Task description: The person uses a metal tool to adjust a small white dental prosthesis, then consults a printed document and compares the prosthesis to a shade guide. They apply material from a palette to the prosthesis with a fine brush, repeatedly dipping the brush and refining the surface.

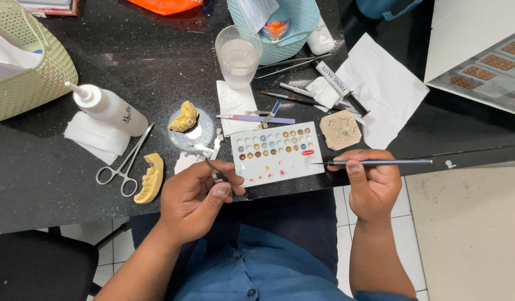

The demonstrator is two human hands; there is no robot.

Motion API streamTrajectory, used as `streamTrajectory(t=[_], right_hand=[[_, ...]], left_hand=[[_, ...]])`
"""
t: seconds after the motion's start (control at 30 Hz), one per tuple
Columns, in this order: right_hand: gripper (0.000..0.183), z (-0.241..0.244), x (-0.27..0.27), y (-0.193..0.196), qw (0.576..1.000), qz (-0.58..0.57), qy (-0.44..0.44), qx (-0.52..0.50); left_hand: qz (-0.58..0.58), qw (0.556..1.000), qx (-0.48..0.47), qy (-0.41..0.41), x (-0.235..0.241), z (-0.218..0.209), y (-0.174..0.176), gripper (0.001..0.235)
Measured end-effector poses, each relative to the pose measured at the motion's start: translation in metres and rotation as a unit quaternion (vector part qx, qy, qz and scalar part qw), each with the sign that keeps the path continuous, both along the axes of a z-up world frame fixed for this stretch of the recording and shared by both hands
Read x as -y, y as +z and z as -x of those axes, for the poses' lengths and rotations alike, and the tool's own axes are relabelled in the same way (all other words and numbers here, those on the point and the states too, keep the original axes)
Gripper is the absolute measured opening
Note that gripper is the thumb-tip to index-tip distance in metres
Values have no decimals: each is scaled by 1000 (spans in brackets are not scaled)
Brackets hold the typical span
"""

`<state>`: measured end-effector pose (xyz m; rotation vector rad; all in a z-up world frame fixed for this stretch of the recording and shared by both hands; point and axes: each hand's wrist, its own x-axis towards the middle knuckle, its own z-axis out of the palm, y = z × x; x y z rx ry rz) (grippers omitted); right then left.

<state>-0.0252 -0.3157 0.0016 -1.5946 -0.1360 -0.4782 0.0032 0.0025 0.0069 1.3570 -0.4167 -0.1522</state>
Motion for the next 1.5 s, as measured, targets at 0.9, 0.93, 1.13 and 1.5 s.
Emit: streamTrajectory(t=[0.9,0.93,1.13,1.5], right_hand=[[22,-19,-55,58,981,-179,50,61],[23,-18,-59,59,980,-182,56,65],[28,-14,-70,49,977,-182,63,89],[25,-26,-56,14,995,-3,-28,97]], left_hand=[[-42,995,80,38,-1,2,14,29],[-48,994,93,36,-2,3,15,29],[-75,993,89,30,-5,4,9,33],[-42,998,45,-33,-9,-4,13,34]])
